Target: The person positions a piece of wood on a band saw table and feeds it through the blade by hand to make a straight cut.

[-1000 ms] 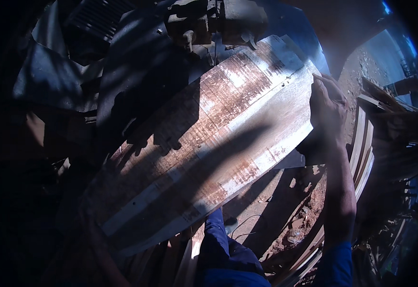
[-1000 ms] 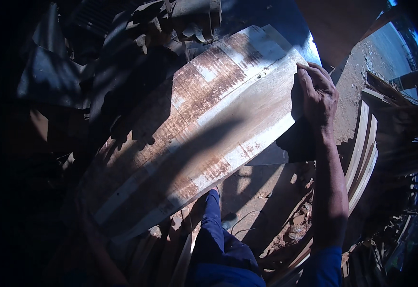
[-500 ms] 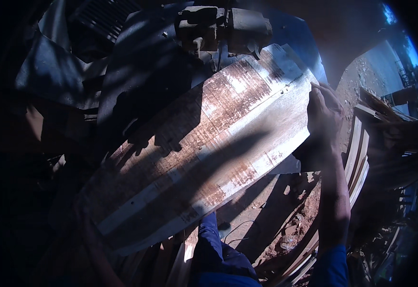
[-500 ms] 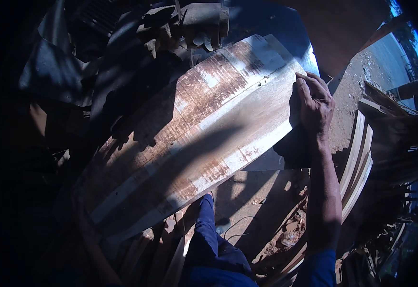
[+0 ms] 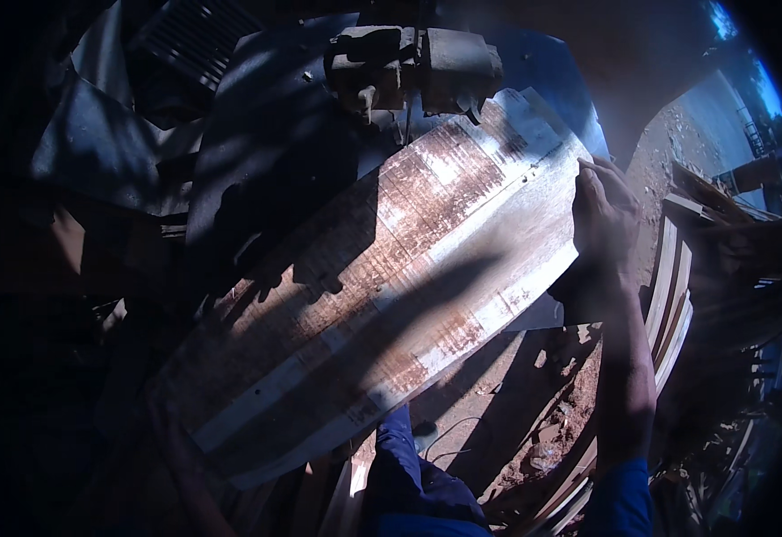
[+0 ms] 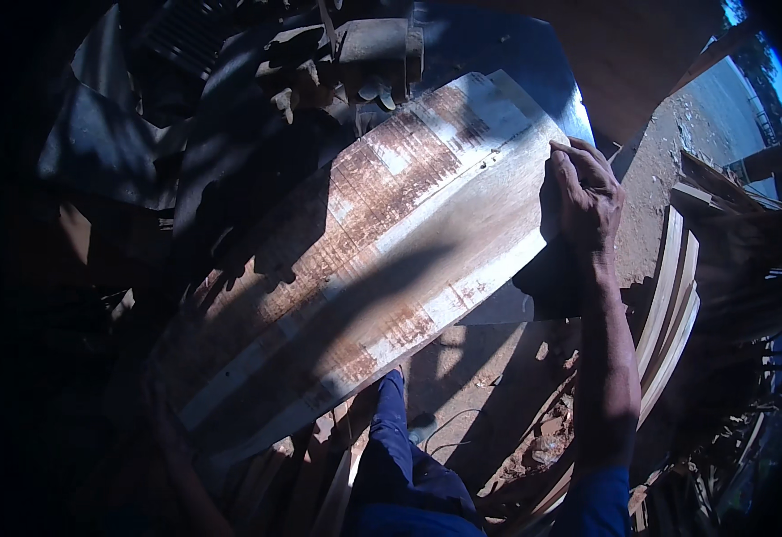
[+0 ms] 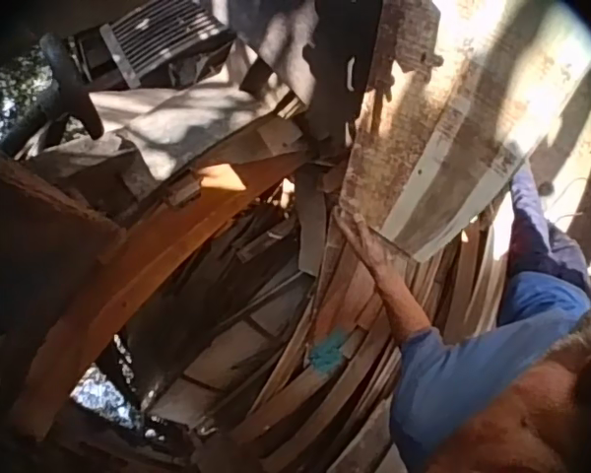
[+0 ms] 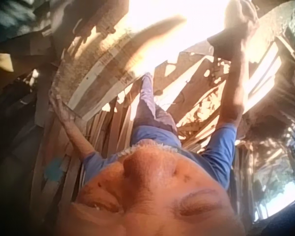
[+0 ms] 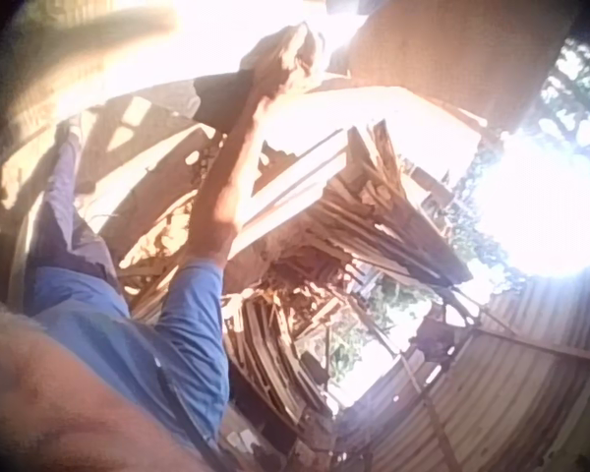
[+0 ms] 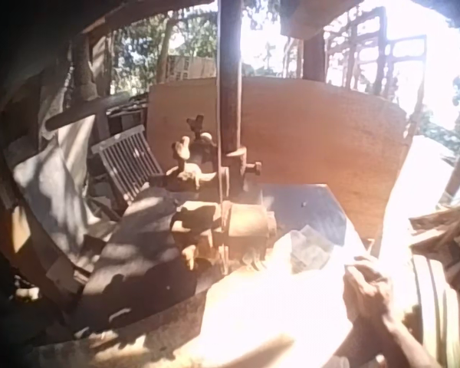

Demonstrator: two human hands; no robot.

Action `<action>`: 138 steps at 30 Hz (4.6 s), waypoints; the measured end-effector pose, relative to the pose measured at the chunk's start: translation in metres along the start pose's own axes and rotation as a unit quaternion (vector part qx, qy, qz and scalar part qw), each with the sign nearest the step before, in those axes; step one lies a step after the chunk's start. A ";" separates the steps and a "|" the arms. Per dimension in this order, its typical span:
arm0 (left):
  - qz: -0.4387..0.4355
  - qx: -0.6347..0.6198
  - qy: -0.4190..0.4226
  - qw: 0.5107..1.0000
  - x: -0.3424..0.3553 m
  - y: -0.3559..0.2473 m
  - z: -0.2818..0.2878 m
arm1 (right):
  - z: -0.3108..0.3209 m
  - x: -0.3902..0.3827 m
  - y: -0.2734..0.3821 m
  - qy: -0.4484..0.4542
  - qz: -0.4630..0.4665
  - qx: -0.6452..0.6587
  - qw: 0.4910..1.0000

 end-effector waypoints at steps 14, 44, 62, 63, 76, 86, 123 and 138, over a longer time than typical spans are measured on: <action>0.001 0.037 -0.014 0.999 -0.011 0.004 0.002 | -0.002 0.003 -0.001 0.014 -0.233 0.141 0.962; 0.034 -0.048 -0.003 0.998 -0.024 -0.008 -0.007 | -0.008 0.003 -0.007 0.013 -0.236 0.186 0.954; 0.063 -0.078 -0.027 0.995 -0.032 -0.024 -0.020 | 0.000 0.006 -0.011 0.037 -0.147 0.123 0.981; 0.063 -0.079 -0.025 0.995 -0.032 -0.021 -0.018 | 0.001 0.007 -0.008 0.035 -0.169 0.131 0.976; 0.046 -0.060 0.002 0.997 -0.039 -0.022 -0.021 | 0.002 0.010 -0.009 0.025 -0.226 0.189 0.955; 0.050 -0.045 -0.005 0.998 -0.044 -0.002 -0.012 | 0.000 0.013 -0.008 0.019 -0.241 0.208 0.948; 0.059 0.045 -0.074 0.994 -0.073 -0.038 -0.036 | -0.007 0.021 -0.016 0.017 -0.252 0.222 0.942; 0.055 0.043 -0.074 0.995 -0.070 -0.031 -0.037 | -0.008 0.025 -0.021 0.002 -0.269 0.247 0.931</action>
Point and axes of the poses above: each hand's wrist, its own x-axis towards the middle knuckle, its own z-axis out of the back of the hand, y = z × x, the point moved 2 cm from there along x, towards the middle knuckle, and after that the axes turned 3 degrees about -z, right-handed, at the moved point
